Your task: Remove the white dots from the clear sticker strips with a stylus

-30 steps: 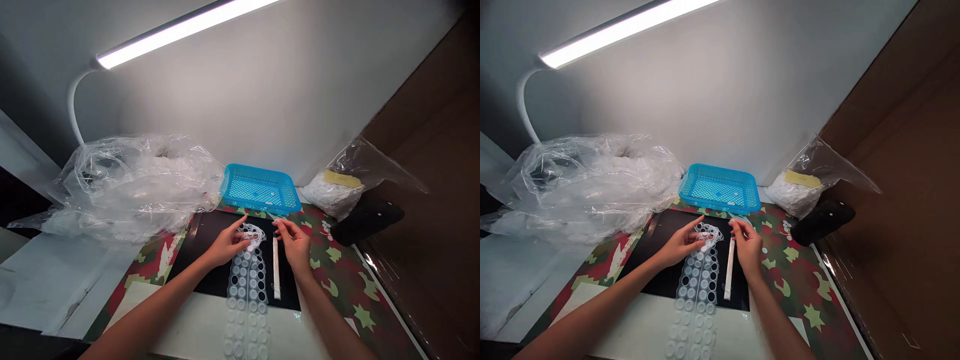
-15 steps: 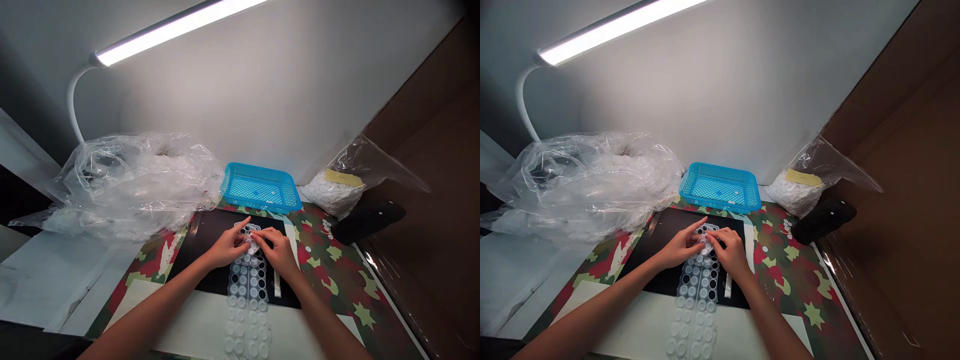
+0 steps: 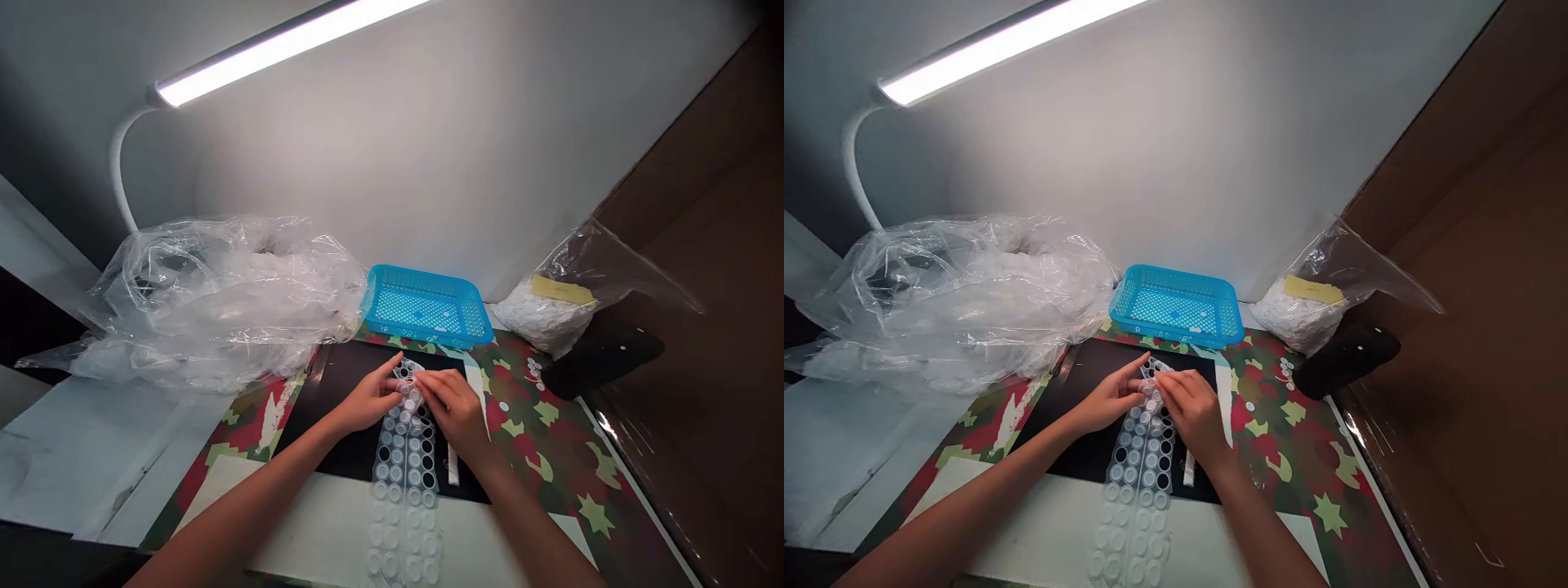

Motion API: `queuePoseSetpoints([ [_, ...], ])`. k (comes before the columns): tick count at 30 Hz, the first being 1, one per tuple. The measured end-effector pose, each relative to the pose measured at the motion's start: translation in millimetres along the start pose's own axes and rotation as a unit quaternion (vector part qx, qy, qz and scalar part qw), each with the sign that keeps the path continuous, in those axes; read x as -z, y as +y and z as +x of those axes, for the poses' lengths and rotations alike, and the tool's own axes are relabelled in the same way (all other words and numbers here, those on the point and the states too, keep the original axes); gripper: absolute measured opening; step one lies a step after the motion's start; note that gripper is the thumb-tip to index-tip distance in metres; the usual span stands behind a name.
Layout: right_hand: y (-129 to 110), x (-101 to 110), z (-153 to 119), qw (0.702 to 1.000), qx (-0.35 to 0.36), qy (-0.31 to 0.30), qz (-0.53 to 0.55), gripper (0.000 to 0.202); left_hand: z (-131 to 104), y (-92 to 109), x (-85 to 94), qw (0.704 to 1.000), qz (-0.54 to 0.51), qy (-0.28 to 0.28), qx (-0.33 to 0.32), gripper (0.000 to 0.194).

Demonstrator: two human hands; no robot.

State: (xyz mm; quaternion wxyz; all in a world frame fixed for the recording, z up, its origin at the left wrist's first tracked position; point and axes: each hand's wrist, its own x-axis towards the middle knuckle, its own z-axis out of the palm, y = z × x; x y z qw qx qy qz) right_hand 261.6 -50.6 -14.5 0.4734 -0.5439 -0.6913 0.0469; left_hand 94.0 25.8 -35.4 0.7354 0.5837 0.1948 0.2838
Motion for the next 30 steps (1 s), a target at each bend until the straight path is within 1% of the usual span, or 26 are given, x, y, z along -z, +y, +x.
queuePoseSetpoints([
  [2,-3.9,-4.2,-0.1,0.996,0.058,-0.053,-0.04,0.023,1.3,-0.2,1.3,1.0,-0.021,-0.005,-0.001,0.091],
  [3,-4.1,-5.3,0.0,0.993,0.08,-0.067,-0.062,0.024,1.9,-0.4,1.9,1.0,-0.03,-0.006,-0.001,0.091],
  [5,-2.3,-5.7,0.1,0.989,0.097,-0.069,-0.085,0.026,2.9,-1.3,2.9,0.999,-0.045,-0.008,0.001,0.092],
  [10,-0.4,-3.7,-2.6,0.993,0.083,-0.043,-0.068,0.028,4.8,-4.2,2.8,0.998,-0.057,0.003,0.006,0.094],
  [14,-3.5,-5.7,-3.7,0.995,0.08,-0.04,-0.034,0.028,5.3,-3.9,0.6,0.999,-0.045,0.029,0.004,0.097],
  [17,-3.3,-7.7,-3.3,0.996,0.073,-0.043,-0.02,0.027,4.5,-2.6,-0.6,0.998,-0.028,0.051,0.006,0.095],
  [21,-1.2,-8.6,-3.7,0.998,0.062,-0.03,-0.017,0.026,3.5,-3.0,-0.1,0.997,-0.007,0.07,0.014,0.092],
  [24,-1.7,-8.8,-3.9,0.997,0.064,-0.036,-0.013,0.025,4.0,-4.3,1.1,0.997,-0.007,0.068,0.021,0.095],
  [27,-2.4,-9.9,-3.6,0.997,0.066,-0.048,-0.007,0.024,4.5,-3.6,1.8,0.998,-0.02,0.05,0.029,0.099],
  [30,-0.8,-10.9,-3.7,0.997,0.059,-0.039,-0.007,0.024,3.9,-0.9,1.6,0.998,-0.031,0.031,0.033,0.104],
])
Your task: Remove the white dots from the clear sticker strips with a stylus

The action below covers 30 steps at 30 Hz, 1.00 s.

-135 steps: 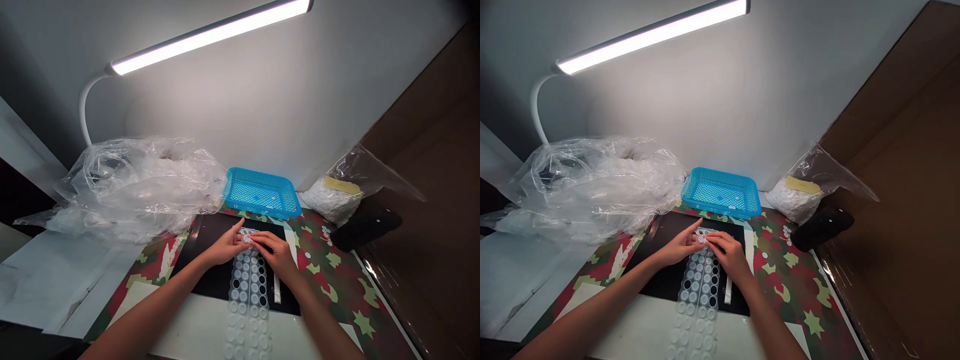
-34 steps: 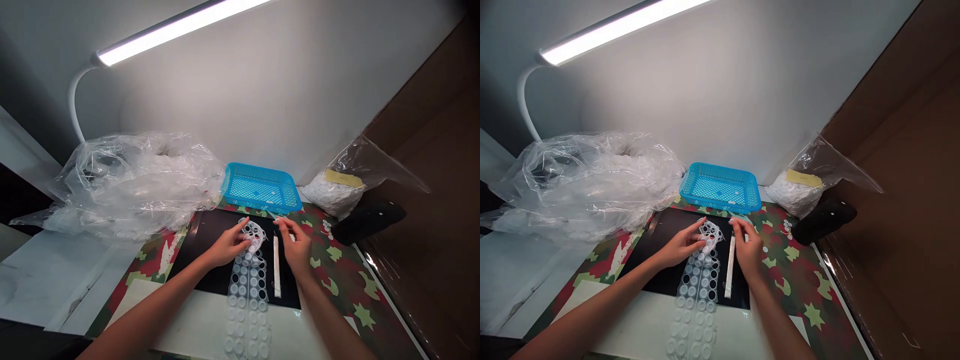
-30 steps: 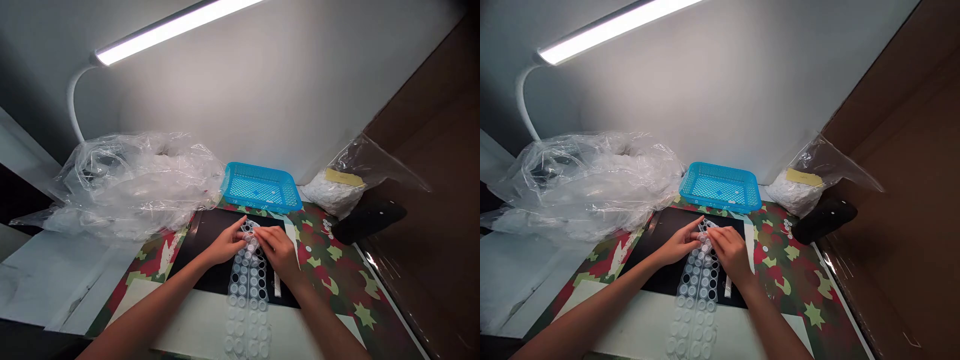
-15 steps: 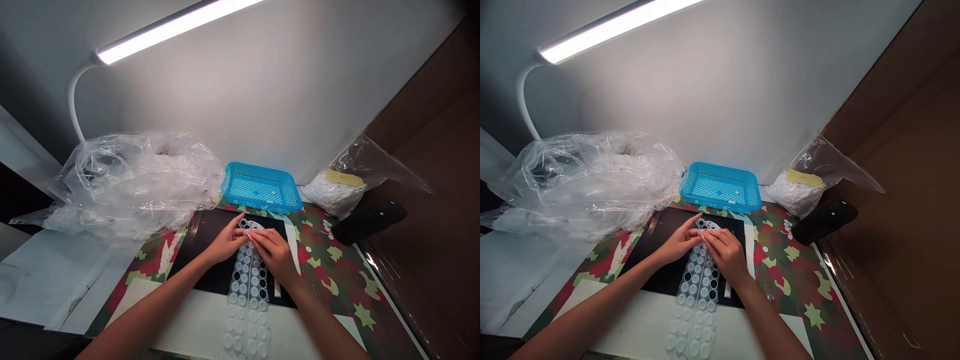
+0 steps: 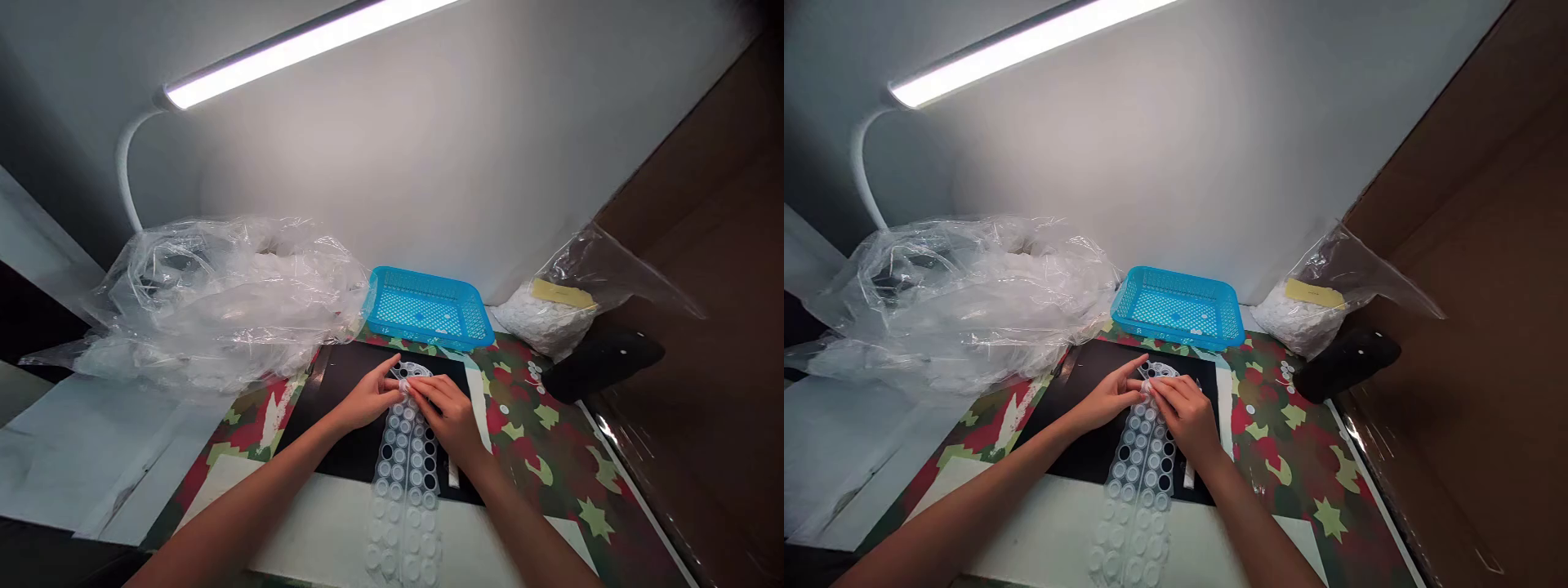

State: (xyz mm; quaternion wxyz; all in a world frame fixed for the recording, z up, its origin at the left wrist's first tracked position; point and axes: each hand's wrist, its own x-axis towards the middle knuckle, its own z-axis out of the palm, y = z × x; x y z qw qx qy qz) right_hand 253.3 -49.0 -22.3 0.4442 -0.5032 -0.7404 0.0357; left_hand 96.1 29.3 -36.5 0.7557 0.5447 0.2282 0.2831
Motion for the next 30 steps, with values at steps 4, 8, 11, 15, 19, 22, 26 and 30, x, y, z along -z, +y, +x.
queuePoseSetpoints([
  [4,2,0,-1,1.0,-0.002,0.009,-0.001,0.025,-1,2,-0.7,1.0,-0.002,-0.007,-0.005,0.102],
  [8,1,0,0,1.0,0.004,-0.004,0.0,0.026,-1,0,-0.7,1.0,0.003,-0.004,-0.011,0.099],
  [11,1,0,0,1.0,0.002,-0.014,0.001,0.026,0,-2,-0.8,1.0,0.01,0.001,-0.016,0.098],
  [15,3,0,1,1.0,-0.009,-0.022,0.004,0.023,-1,-4,-0.9,0.999,0.025,-0.003,-0.02,0.097],
  [19,2,-1,1,0.999,-0.036,-0.014,0.006,0.019,-3,-4,-0.9,0.999,0.038,-0.012,-0.018,0.093],
  [22,2,-3,1,0.996,-0.086,0.029,0.001,0.019,-4,-1,-1.5,0.999,0.036,-0.016,-0.015,0.089],
  [26,11,0,0,0.982,-0.151,0.115,-0.008,0.025,-5,1,-2.5,0.999,0.028,-0.014,-0.005,0.086],
  [30,18,8,-1,0.974,-0.155,0.163,-0.031,0.026,-5,3,-2.1,1.0,0.02,0.012,0.006,0.085],
])
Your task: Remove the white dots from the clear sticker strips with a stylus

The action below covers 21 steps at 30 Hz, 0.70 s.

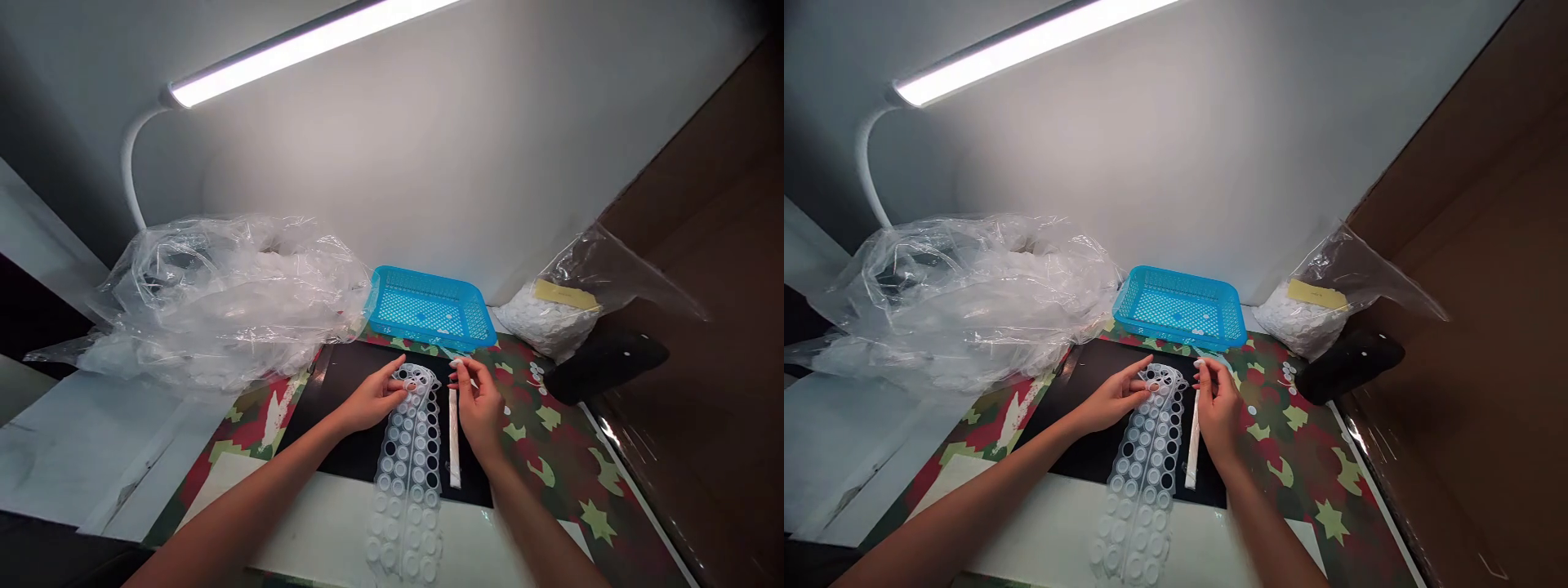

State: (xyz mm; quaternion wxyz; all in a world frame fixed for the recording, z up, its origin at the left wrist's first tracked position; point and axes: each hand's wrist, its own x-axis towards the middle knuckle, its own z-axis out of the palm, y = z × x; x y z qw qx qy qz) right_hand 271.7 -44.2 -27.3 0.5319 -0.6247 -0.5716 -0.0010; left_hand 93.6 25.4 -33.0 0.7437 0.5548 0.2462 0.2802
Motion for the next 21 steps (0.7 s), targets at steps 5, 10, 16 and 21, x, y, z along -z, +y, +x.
queuePoseSetpoints([
  [5,-9,1,-2,0.991,0.093,-0.101,-0.011,0.018,5,1,2.3,0.999,-0.021,0.04,0.023,0.089],
  [10,-13,-4,-4,0.977,0.133,-0.164,-0.013,0.021,6,4,3.4,0.996,-0.041,0.066,0.045,0.092],
  [16,-16,0,-3,0.98,0.103,-0.168,0.014,0.019,4,6,2.2,0.995,-0.052,0.067,0.045,0.091],
  [21,-15,-1,-2,0.989,0.021,-0.141,0.045,0.018,4,5,2.2,0.997,-0.059,0.049,0.033,0.089],
])
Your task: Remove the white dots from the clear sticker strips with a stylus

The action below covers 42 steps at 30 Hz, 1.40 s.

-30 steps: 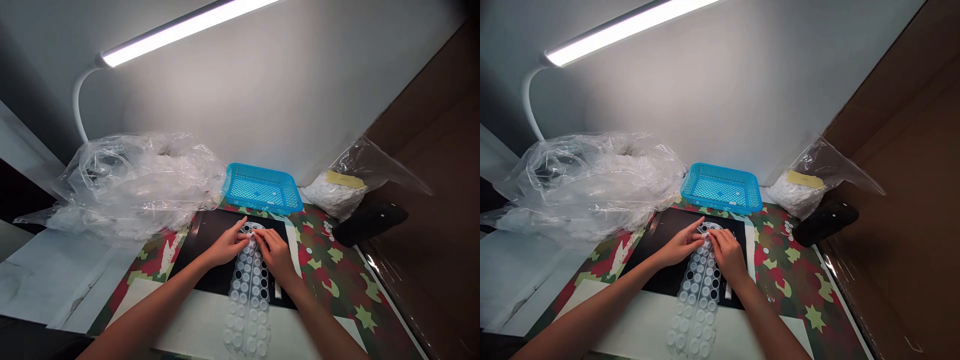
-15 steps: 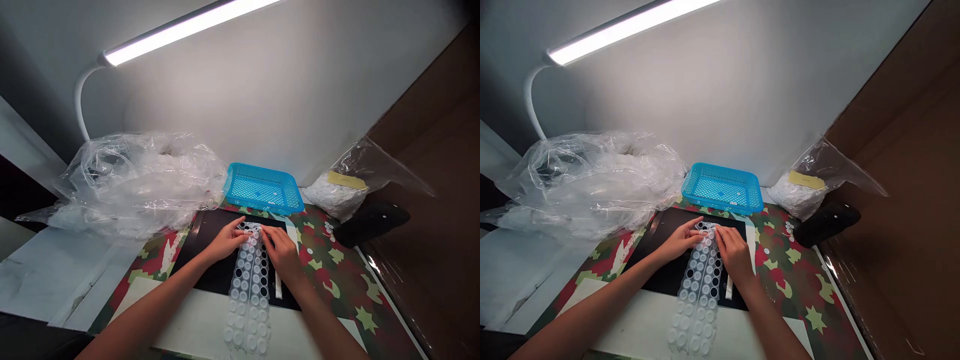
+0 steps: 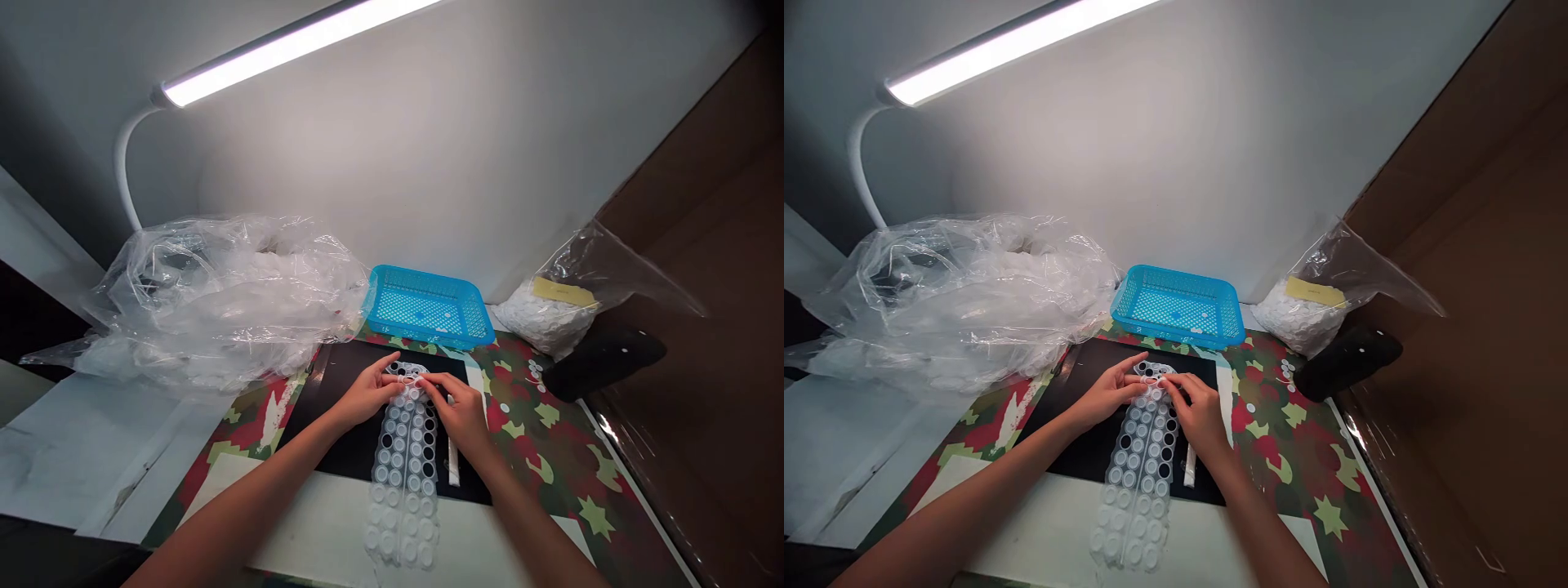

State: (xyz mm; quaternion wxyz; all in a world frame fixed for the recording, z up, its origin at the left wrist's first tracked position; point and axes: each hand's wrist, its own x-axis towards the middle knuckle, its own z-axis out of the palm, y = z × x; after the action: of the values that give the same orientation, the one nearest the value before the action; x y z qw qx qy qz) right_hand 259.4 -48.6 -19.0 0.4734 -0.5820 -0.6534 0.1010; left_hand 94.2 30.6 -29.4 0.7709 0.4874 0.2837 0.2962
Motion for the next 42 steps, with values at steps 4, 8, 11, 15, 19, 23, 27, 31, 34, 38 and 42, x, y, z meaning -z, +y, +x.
queuePoseSetpoints([
  [4,15,-1,4,0.994,-0.064,0.082,0.021,0.03,1,-2,0.1,1.0,-0.01,-0.014,-0.004,0.088],
  [8,24,4,6,0.984,-0.083,0.158,0.021,0.037,1,-2,-0.2,1.0,-0.016,-0.014,-0.002,0.089],
  [11,14,6,2,0.991,-0.046,0.127,0.011,0.027,1,-2,0.2,1.0,-0.018,-0.005,0.0,0.09],
  [15,-4,0,-1,0.999,0.04,0.001,0.004,0.015,2,-2,1.6,1.0,-0.023,0.013,0.001,0.09],
  [19,-7,0,1,0.995,0.076,-0.064,-0.006,0.023,3,-2,1.9,0.999,-0.031,0.026,0.0,0.093],
  [23,-4,7,3,0.993,0.032,-0.103,0.045,0.022,2,-1,0.7,0.999,-0.037,0.021,-0.002,0.097],
  [27,-1,6,3,0.993,-0.031,-0.085,0.082,0.018,2,-2,0.1,0.999,-0.042,-0.001,-0.014,0.099],
  [31,12,0,5,0.991,-0.091,-0.009,0.102,0.029,4,-6,0.9,0.998,-0.048,-0.022,-0.022,0.101],
  [34,24,-1,8,0.984,-0.12,0.085,0.098,0.036,4,-9,1.1,0.997,-0.055,-0.037,-0.027,0.104],
  [38,24,5,6,0.979,-0.113,0.154,0.071,0.035,2,-9,0.4,0.996,-0.059,-0.051,-0.037,0.098],
  [42,5,2,0,0.995,-0.042,0.08,0.044,0.02,2,-9,0.8,0.996,-0.053,-0.059,-0.047,0.098],
])
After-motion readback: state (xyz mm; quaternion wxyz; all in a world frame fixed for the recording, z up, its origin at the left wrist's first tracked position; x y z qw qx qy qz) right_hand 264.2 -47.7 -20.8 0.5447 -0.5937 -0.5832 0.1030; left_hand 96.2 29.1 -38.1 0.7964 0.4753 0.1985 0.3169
